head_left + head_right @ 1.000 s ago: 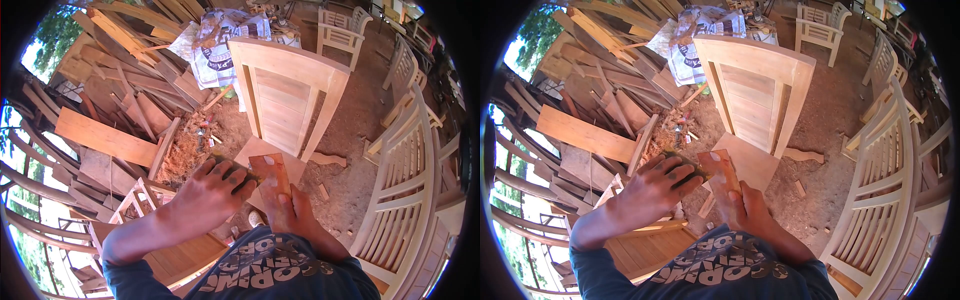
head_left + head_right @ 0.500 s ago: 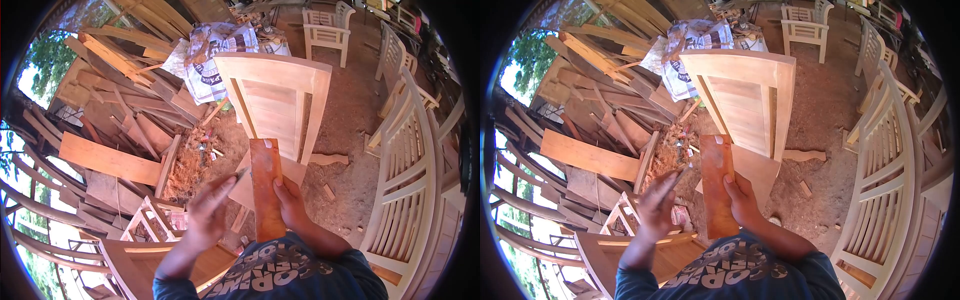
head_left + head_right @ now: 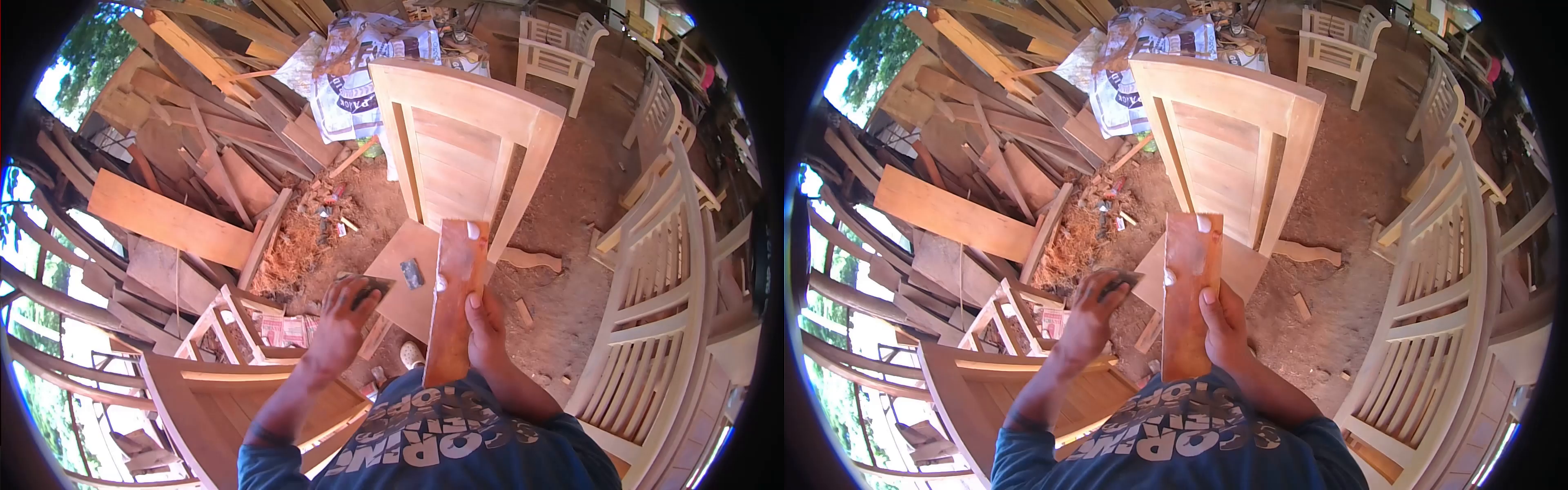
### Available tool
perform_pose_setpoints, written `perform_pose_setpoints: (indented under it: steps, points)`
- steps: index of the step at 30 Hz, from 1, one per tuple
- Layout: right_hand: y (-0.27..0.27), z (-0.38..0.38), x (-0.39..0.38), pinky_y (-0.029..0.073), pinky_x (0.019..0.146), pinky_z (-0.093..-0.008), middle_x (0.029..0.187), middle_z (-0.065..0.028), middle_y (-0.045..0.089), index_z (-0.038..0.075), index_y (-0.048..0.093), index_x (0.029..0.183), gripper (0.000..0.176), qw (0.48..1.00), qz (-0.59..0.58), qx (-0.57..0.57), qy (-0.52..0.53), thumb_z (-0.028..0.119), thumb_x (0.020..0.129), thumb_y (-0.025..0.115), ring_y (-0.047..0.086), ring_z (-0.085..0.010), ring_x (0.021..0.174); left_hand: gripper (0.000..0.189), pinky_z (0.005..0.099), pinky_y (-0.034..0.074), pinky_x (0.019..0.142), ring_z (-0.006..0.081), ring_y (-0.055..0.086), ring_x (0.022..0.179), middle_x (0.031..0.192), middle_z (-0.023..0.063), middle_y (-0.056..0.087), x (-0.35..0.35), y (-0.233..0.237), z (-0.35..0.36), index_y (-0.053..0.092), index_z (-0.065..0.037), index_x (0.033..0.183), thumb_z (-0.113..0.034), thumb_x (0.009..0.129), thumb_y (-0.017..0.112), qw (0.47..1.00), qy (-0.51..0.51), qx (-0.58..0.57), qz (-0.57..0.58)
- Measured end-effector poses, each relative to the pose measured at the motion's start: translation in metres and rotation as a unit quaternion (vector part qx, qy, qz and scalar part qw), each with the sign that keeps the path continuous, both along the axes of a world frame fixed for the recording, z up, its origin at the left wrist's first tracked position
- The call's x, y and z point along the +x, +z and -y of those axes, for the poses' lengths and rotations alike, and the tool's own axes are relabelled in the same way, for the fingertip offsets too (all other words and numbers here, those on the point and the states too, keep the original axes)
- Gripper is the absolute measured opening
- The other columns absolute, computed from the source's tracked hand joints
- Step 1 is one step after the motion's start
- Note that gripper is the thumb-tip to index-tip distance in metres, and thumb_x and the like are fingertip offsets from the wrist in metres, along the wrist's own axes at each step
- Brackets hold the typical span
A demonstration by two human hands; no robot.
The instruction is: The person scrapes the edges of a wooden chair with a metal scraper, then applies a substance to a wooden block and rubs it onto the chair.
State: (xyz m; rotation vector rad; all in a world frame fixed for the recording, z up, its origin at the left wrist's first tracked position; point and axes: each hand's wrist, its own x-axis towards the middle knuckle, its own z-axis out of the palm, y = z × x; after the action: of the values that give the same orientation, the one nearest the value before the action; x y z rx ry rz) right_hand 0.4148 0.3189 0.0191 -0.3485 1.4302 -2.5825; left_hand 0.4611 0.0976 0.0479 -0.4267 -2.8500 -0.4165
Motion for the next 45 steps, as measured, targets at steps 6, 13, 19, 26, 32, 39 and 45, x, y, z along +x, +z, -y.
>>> perform_pose_setpoints:
  steps: [6,13,19,26,32,39,45]
  points:
    - [0.018,-0.003,-0.009,0.037,0.063,-0.0257,0.077,0.0014,0.049,0.000,0.054,0.102,0.032,0.980,-0.096,0.167,-0.046,0.029,0.102,0.040,0.041,-0.0061,0.071,0.051,0.0373,0.043,0.097,0.0348,0.056,0.113,0.119,0.0202,0.054,0.012,0.051,-0.023,0.053,0.001,0.119,0.020,0.073,0.044,0.925,0.023,0.369,0.089]
    - [0.014,-0.001,-0.013,0.040,0.057,-0.0330,0.067,-0.0103,0.052,-0.002,0.052,0.101,0.025,0.963,-0.130,0.234,-0.026,0.022,0.100,0.045,0.051,-0.0184,0.058,0.059,0.0487,0.044,0.096,0.0406,0.050,0.116,0.123,0.0179,0.050,0.020,0.066,-0.040,0.057,-0.005,0.119,0.013,0.062,0.054,0.999,-0.039,0.027,-0.001]
    - [0.009,0.005,-0.009,0.043,0.055,-0.0421,0.070,-0.0218,0.056,-0.005,0.050,0.099,0.022,0.919,-0.191,0.343,-0.029,0.017,0.097,0.045,0.057,-0.0409,0.063,0.060,0.0481,0.046,0.091,0.0413,0.053,0.110,0.117,0.0187,0.052,0.008,0.108,-0.053,0.057,-0.004,0.119,0.014,0.062,0.054,0.999,0.011,0.017,-0.026]
    - [0.007,0.005,-0.009,0.043,0.056,-0.0478,0.074,-0.0259,0.054,-0.006,0.047,0.098,0.018,0.911,-0.223,0.346,-0.012,0.012,0.096,0.046,0.056,-0.0452,0.064,0.064,0.0446,0.048,0.087,0.0402,0.057,0.105,0.116,0.0191,0.055,-0.007,0.105,-0.060,0.057,-0.003,0.120,0.022,0.062,0.048,0.997,0.029,0.072,0.024]
    - [0.010,0.009,-0.010,0.043,0.055,-0.0486,0.073,-0.0253,0.054,-0.003,0.046,0.091,0.016,0.910,-0.219,0.353,0.004,0.013,0.096,0.046,0.056,-0.0457,0.064,0.062,0.0434,0.048,0.086,0.0401,0.057,0.104,0.115,0.0191,0.056,-0.011,0.103,-0.060,0.058,-0.004,0.119,0.023,0.064,0.047,0.997,0.039,0.066,0.011]
    - [0.007,0.012,-0.016,0.042,0.054,-0.0445,0.066,-0.0221,0.052,-0.003,0.049,0.092,0.020,0.910,-0.210,0.357,-0.004,0.015,0.097,0.043,0.056,-0.0423,0.062,0.060,0.0360,0.049,0.085,0.0355,0.061,0.102,0.112,0.0192,0.058,-0.010,0.110,-0.050,0.059,-0.002,0.117,0.024,0.066,0.043,0.985,0.038,0.160,0.055]
    - [0.002,0.014,-0.022,0.044,0.059,-0.0410,0.070,-0.0218,0.056,-0.006,0.051,0.098,0.026,0.921,-0.154,0.357,-0.002,0.019,0.098,0.045,0.058,-0.0384,0.064,0.061,0.0348,0.050,0.085,0.0349,0.063,0.099,0.112,0.0202,0.059,-0.007,0.112,-0.033,0.059,-0.002,0.117,0.025,0.066,0.039,0.966,0.025,0.244,0.080]
